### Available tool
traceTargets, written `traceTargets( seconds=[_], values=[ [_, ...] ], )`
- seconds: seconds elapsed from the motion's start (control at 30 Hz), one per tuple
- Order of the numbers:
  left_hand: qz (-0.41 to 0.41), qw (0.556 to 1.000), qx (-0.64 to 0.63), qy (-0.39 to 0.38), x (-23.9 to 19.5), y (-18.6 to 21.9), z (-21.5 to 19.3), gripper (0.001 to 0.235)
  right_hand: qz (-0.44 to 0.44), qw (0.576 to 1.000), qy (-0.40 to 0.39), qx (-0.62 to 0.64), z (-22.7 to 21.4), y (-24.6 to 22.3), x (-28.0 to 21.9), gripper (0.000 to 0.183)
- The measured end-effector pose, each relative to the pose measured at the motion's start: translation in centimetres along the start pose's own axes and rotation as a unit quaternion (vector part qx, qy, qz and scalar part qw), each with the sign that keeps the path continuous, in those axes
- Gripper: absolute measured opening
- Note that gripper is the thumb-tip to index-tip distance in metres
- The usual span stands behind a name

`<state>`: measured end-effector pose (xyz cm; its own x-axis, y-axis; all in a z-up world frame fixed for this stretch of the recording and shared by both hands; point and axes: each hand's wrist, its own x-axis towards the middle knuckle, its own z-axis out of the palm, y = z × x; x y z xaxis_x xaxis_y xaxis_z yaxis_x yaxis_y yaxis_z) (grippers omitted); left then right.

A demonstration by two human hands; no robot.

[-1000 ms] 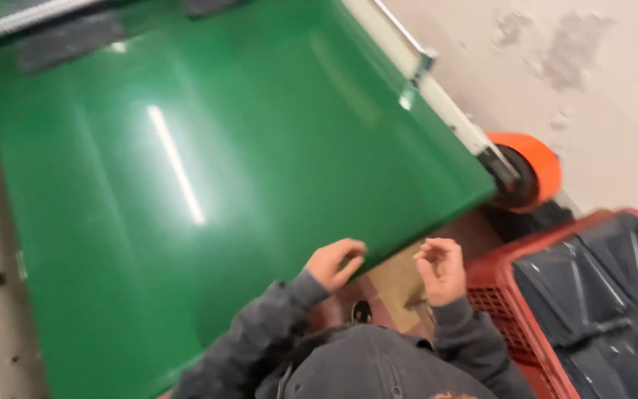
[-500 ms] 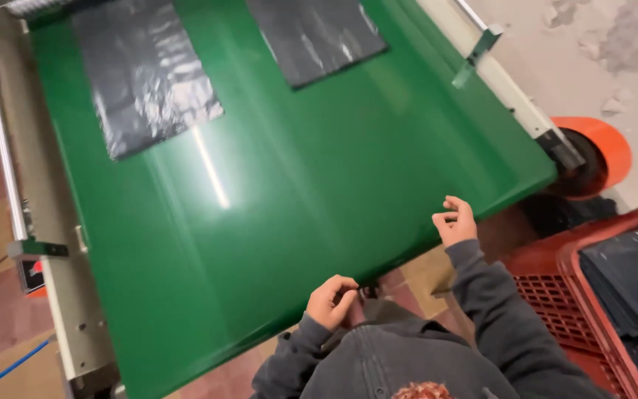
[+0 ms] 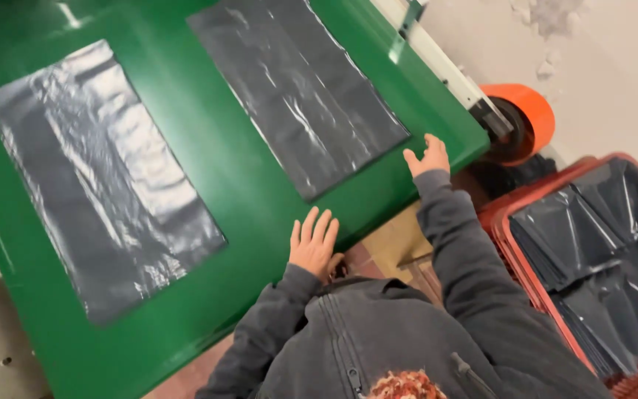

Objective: Folding black plastic bags from a conveyor belt and stacking them in a red crate.

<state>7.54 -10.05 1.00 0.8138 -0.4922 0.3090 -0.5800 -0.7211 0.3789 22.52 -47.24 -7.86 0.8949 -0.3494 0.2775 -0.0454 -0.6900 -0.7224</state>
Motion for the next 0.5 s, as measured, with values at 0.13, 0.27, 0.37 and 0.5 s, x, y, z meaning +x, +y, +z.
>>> traceTargets(
  seconds=[0.13,0.27,0.37,0.5],
  values=[
    [-0.020,0.998,0.054,-0.030,1.9,0.6,1.9,0.092,-0.031,0.969,0.007,-0.246,-1.3,-1.5,0.0,0.077],
    [-0.039,0.996,0.075,-0.042,1.9,0.6,4.9,0.092,0.130,0.936,-0.100,-0.312,-2.9,-2.0,0.6,0.089],
    [-0.032,0.997,0.069,-0.027,2.2,0.5,5.6,0.083,0.193,0.924,-0.181,-0.277,-3.8,-1.3,1.2,0.084],
    [-0.002,0.998,0.065,0.008,2.5,0.1,5.1,0.060,0.164,0.915,-0.242,-0.278,-3.8,0.0,1.5,0.066]
  ],
)
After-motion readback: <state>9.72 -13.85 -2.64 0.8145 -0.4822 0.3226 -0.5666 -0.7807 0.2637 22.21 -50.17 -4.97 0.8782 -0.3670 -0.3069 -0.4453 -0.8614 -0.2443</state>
